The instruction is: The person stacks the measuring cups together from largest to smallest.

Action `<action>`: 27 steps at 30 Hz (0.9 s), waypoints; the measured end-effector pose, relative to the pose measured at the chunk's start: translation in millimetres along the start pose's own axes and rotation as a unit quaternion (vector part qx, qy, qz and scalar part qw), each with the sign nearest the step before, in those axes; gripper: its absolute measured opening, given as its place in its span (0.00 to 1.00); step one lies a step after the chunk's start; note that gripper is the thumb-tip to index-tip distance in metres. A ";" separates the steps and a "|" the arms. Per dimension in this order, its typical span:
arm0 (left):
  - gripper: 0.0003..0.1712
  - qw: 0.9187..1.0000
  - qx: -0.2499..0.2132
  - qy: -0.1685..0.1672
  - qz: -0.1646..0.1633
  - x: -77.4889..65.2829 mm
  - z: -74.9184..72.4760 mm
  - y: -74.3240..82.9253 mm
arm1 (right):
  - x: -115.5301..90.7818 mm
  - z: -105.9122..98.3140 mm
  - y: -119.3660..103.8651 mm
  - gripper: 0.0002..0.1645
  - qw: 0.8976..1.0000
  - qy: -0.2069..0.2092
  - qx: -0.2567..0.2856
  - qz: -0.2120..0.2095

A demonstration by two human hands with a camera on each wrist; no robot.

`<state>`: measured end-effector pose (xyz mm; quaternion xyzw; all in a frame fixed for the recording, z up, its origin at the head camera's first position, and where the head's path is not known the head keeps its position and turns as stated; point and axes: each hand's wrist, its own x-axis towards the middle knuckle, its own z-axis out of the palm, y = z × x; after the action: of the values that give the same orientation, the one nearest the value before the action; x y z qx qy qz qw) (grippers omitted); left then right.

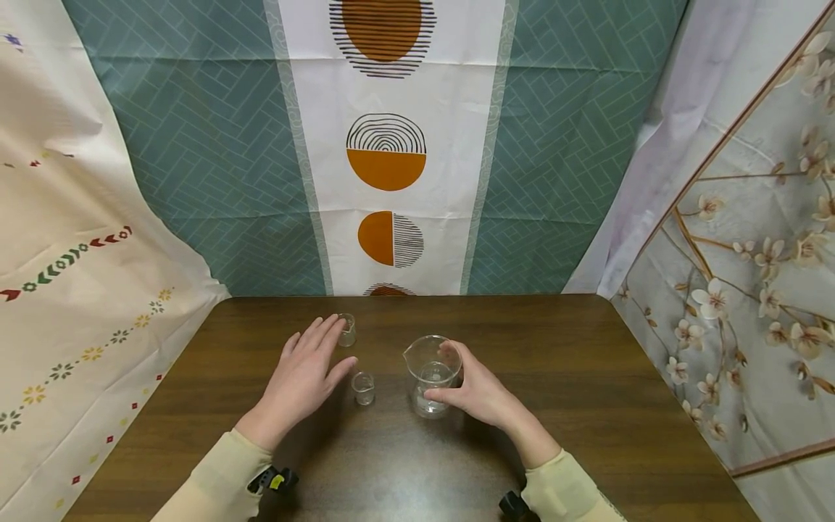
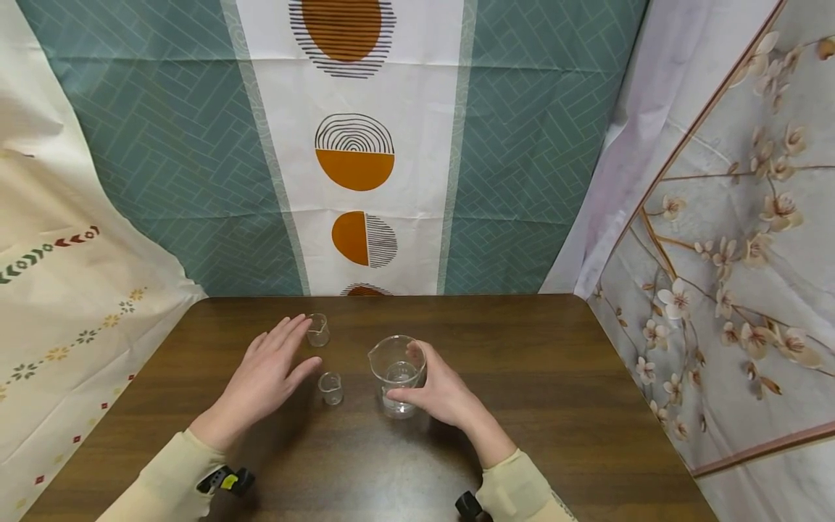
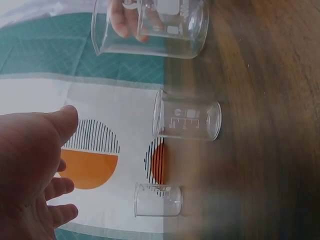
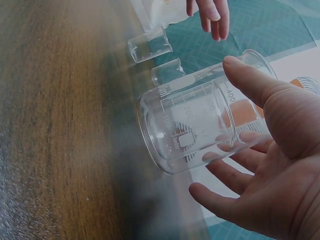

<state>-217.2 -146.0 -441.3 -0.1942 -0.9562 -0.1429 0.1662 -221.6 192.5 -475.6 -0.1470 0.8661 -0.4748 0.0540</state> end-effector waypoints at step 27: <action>0.43 1.000 0.020 -0.001 -0.007 19.0 6.1 -14.0 | 0.0 -0.8 0.6 0.58 1.000 -0.005 0.003 -0.002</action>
<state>-241.2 -150.2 -442.7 -0.1843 -0.9603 -0.1245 0.1684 -221.9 193.5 -475.6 -0.1507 0.8643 -0.4763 0.0583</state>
